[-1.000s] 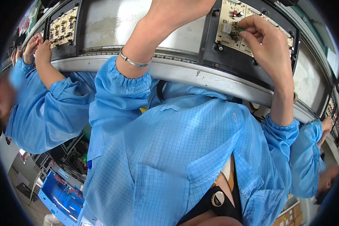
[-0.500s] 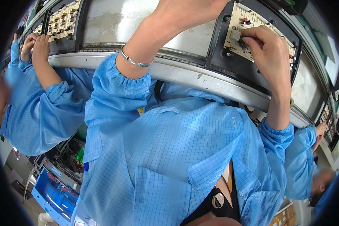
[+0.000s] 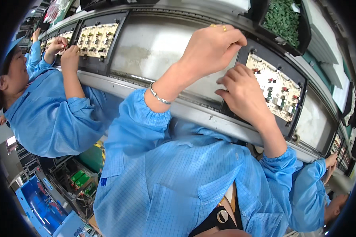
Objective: The person assembles circuit boards along a conveyor line by picking electronic components from storage trays and inserting them onto the boards by hand.
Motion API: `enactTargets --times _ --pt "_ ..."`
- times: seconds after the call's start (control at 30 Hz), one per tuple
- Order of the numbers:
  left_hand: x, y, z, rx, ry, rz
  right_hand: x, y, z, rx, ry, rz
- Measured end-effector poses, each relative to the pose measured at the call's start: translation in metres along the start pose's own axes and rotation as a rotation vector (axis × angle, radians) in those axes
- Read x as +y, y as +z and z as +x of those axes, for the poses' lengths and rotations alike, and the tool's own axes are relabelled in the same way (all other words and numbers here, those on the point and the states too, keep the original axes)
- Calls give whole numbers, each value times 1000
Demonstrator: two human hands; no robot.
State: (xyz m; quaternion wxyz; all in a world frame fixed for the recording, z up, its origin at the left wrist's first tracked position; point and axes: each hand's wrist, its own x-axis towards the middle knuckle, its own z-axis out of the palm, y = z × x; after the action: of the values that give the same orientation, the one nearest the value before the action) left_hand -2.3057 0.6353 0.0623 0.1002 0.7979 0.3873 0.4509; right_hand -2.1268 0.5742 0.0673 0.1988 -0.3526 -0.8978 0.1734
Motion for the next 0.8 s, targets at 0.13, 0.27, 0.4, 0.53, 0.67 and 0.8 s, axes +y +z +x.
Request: enactTargets --times 0.13,0.27,0.4,0.53,0.67,0.8 --pt "-3 -4 -1 -15 -65 -51 7 -2 -4 -27 -12 -34" --pt "-1 -3 3 0 -69 -48 22 -22 -31 -36 92 -95" --pt "-17 -6 -1 54 -63 -70 47 -32 -57 -84 299 -170" --pt "-16 -6 4 -29 -119 -70 90 -22 -88 -115 523 -523" --pt "-20 -24 -6 -58 -182 -34 91 6 -47 -122 535 -455" --pt "-27 -23 -7 -62 -284 -97 59 16 -1 -133 358 -298"
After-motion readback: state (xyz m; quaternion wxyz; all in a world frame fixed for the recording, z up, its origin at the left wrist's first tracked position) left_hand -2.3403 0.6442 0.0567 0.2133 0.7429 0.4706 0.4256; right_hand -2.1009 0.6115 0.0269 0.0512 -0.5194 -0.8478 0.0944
